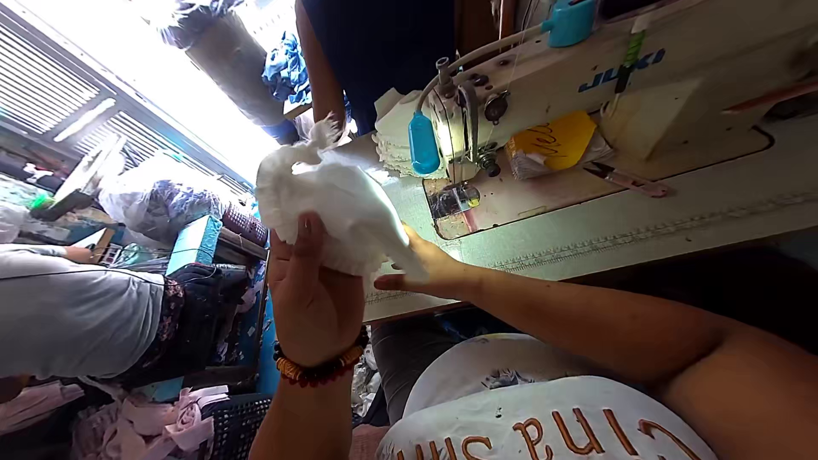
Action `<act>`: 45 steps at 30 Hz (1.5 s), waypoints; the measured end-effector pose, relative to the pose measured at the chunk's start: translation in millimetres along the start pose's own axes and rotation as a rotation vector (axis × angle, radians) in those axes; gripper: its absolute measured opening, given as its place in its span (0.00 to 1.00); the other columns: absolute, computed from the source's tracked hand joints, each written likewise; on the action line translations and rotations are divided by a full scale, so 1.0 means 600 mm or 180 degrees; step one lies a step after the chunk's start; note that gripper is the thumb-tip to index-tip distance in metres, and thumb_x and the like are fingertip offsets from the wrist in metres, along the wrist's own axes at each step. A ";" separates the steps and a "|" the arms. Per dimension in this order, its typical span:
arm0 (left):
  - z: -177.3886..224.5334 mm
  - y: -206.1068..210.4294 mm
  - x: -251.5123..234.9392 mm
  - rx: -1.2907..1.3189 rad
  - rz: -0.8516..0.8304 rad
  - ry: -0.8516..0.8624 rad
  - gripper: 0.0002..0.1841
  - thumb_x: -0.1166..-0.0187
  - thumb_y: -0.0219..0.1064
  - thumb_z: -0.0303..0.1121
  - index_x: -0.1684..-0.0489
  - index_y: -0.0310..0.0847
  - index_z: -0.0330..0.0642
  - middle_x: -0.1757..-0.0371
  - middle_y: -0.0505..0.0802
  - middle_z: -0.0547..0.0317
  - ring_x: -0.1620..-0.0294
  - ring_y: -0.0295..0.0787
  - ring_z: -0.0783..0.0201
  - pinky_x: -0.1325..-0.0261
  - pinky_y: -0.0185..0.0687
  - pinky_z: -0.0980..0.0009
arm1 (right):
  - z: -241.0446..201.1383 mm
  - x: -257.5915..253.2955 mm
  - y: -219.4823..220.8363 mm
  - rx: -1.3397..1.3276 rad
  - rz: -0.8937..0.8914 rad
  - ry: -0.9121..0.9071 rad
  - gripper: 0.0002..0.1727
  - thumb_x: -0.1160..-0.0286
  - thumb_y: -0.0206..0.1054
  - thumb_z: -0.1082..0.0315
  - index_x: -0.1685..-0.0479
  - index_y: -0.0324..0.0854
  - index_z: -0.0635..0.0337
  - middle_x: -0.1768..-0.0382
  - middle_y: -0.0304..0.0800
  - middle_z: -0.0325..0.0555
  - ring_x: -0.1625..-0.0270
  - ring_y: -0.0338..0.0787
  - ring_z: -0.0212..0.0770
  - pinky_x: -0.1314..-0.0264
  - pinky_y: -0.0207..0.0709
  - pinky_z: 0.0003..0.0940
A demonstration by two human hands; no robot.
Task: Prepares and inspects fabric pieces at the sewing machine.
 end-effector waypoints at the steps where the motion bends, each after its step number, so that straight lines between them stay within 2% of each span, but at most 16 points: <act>1: 0.002 0.009 0.002 0.0191 0.0032 -0.0018 0.11 0.09 0.56 0.35 0.37 0.78 0.46 0.45 0.92 0.57 0.39 0.91 0.60 0.31 0.86 0.57 | 0.002 0.003 0.002 -0.0007 -0.0016 0.0070 0.58 0.37 0.84 0.56 0.06 0.48 0.54 0.22 0.77 0.52 0.29 0.85 0.40 0.30 0.82 0.38; 4: 0.013 0.029 -0.003 0.0570 -0.0109 0.0011 0.14 0.08 0.50 0.35 0.44 0.82 0.43 0.46 0.93 0.56 0.38 0.90 0.60 0.29 0.84 0.58 | -0.006 0.010 0.000 0.0272 -0.0088 -0.0380 0.59 0.40 0.84 0.55 0.06 0.51 0.54 0.19 0.76 0.49 0.20 0.78 0.42 0.23 0.75 0.43; 8: 0.019 0.054 -0.004 0.0929 -0.0281 0.0027 0.18 0.06 0.43 0.36 0.43 0.80 0.40 0.43 0.91 0.51 0.34 0.88 0.57 0.27 0.82 0.56 | -0.002 0.021 0.000 0.0574 -0.0032 -0.0802 0.32 0.40 0.84 0.55 0.34 0.86 0.58 0.24 0.79 0.50 0.21 0.75 0.44 0.20 0.70 0.47; 14: 0.053 0.090 0.003 0.1064 -0.0482 0.0306 0.20 0.06 0.38 0.38 0.46 0.78 0.39 0.45 0.89 0.52 0.35 0.87 0.58 0.27 0.82 0.58 | 0.024 0.025 0.017 0.0402 0.0232 -0.0781 0.44 0.39 0.84 0.57 0.17 0.71 0.55 0.29 0.78 0.55 0.29 0.81 0.45 0.31 0.79 0.44; 17: 0.078 0.085 0.005 0.0907 -0.0477 0.0455 0.23 0.05 0.33 0.38 0.47 0.78 0.38 0.47 0.89 0.53 0.37 0.88 0.60 0.29 0.83 0.60 | 0.008 0.036 0.011 0.0404 0.0441 -0.1111 0.15 0.25 0.71 0.65 0.46 0.88 0.65 0.44 0.87 0.51 0.38 0.85 0.40 0.34 0.79 0.41; 18: 0.090 0.072 0.007 0.0725 -0.0444 0.0581 0.23 0.06 0.35 0.38 0.48 0.79 0.39 0.49 0.90 0.54 0.39 0.89 0.61 0.30 0.84 0.61 | 0.005 0.044 0.003 0.0268 0.0375 -0.0987 0.12 0.23 0.68 0.66 0.52 0.88 0.66 0.49 0.89 0.48 0.42 0.85 0.37 0.35 0.79 0.39; 21: 0.147 -0.015 0.032 -0.0512 0.0230 0.1357 0.20 0.07 0.35 0.35 0.46 0.77 0.42 0.52 0.91 0.58 0.44 0.90 0.63 0.36 0.87 0.61 | -0.011 0.106 -0.038 -0.0094 -0.0098 -0.0505 0.12 0.18 0.64 0.66 0.45 0.83 0.64 0.55 0.91 0.37 0.51 0.88 0.21 0.42 0.84 0.24; 23: 0.176 -0.072 0.058 -0.1445 0.0813 0.1820 0.13 0.10 0.45 0.28 0.32 0.65 0.42 0.46 0.87 0.59 0.41 0.88 0.63 0.34 0.86 0.61 | -0.042 0.164 -0.083 0.0625 -0.0354 -0.0856 0.11 0.18 0.65 0.61 0.54 0.83 0.61 0.64 0.85 0.31 0.60 0.82 0.14 0.53 0.77 0.13; 24: 0.176 -0.093 0.064 -0.1915 0.0977 0.1867 0.21 0.11 0.54 0.27 0.23 0.57 0.39 0.40 0.85 0.61 0.37 0.87 0.66 0.31 0.85 0.63 | -0.053 0.192 -0.107 0.1044 -0.0439 -0.0992 0.13 0.18 0.66 0.58 0.57 0.84 0.60 0.66 0.85 0.32 0.62 0.80 0.14 0.56 0.75 0.12; 28: 0.056 -0.116 -0.001 -0.2555 0.0431 0.1026 0.35 0.22 0.74 0.34 0.22 0.52 0.51 0.41 0.84 0.80 0.46 0.87 0.81 0.42 0.88 0.74 | -0.081 0.267 -0.221 0.2295 0.0222 -0.0930 0.14 0.21 0.67 0.53 0.59 0.88 0.54 0.66 0.89 0.29 0.62 0.86 0.15 0.57 0.82 0.15; 31: -0.077 -0.119 -0.067 -0.2332 0.0523 0.0181 0.40 0.25 0.68 0.27 0.13 0.47 0.41 0.40 0.83 0.55 0.50 0.89 0.67 0.51 0.92 0.65 | -0.125 0.311 -0.312 0.2946 0.1099 -0.0627 0.20 0.22 0.67 0.51 0.52 0.87 0.62 0.61 0.91 0.45 0.60 0.89 0.32 0.54 0.86 0.39; 33: -0.122 -0.098 -0.083 -0.2060 0.0493 0.0046 0.38 0.23 0.66 0.25 0.12 0.50 0.44 0.39 0.83 0.51 0.50 0.90 0.63 0.53 0.94 0.62 | -0.164 0.350 -0.340 0.3186 0.1375 -0.0566 0.22 0.21 0.66 0.47 0.49 0.85 0.59 0.59 0.90 0.39 0.58 0.87 0.24 0.52 0.84 0.28; 35: -0.138 -0.072 -0.071 -0.2141 0.0255 -0.0098 0.32 0.19 0.63 0.26 0.14 0.57 0.48 0.38 0.82 0.56 0.54 0.90 0.67 0.57 0.93 0.67 | -0.194 0.378 -0.323 0.3061 0.1190 -0.0653 0.16 0.27 0.70 0.60 0.60 0.84 0.69 0.67 0.87 0.48 0.64 0.83 0.31 0.61 0.78 0.29; 37: -0.155 -0.061 -0.044 -0.2557 -0.0103 -0.0315 0.27 0.17 0.60 0.26 0.17 0.63 0.49 0.34 0.84 0.57 0.53 0.89 0.69 0.56 0.90 0.69 | -0.161 0.395 -0.302 0.3071 0.0583 -0.0789 0.16 0.21 0.66 0.50 0.63 0.87 0.53 0.68 0.88 0.32 0.62 0.84 0.20 0.59 0.79 0.18; 42: -0.290 -0.151 0.024 -0.3214 -0.0339 -0.1533 0.27 0.13 0.60 0.30 0.14 0.62 0.51 0.32 0.87 0.43 0.51 0.93 0.51 0.53 0.90 0.48 | 0.008 0.398 -0.274 0.2909 -0.0655 0.0564 0.29 0.16 0.56 0.39 0.36 0.88 0.49 0.51 0.94 0.41 0.53 0.93 0.41 0.46 0.87 0.49; 45: -0.318 -0.182 0.055 -0.3294 -0.0113 -0.2003 0.29 0.14 0.61 0.31 0.13 0.59 0.52 0.40 0.89 0.38 0.55 0.93 0.48 0.52 0.89 0.47 | -0.010 0.353 -0.267 0.2754 -0.0419 0.0371 0.31 0.12 0.51 0.37 0.33 0.87 0.49 0.45 0.94 0.39 0.44 0.93 0.35 0.37 0.87 0.43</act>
Point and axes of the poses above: each hand's wrist, its own x-axis away from the middle knuckle, its own y-axis out of the palm, z = x × y, the point moved 9 cm from there along -x, towards the middle knuckle
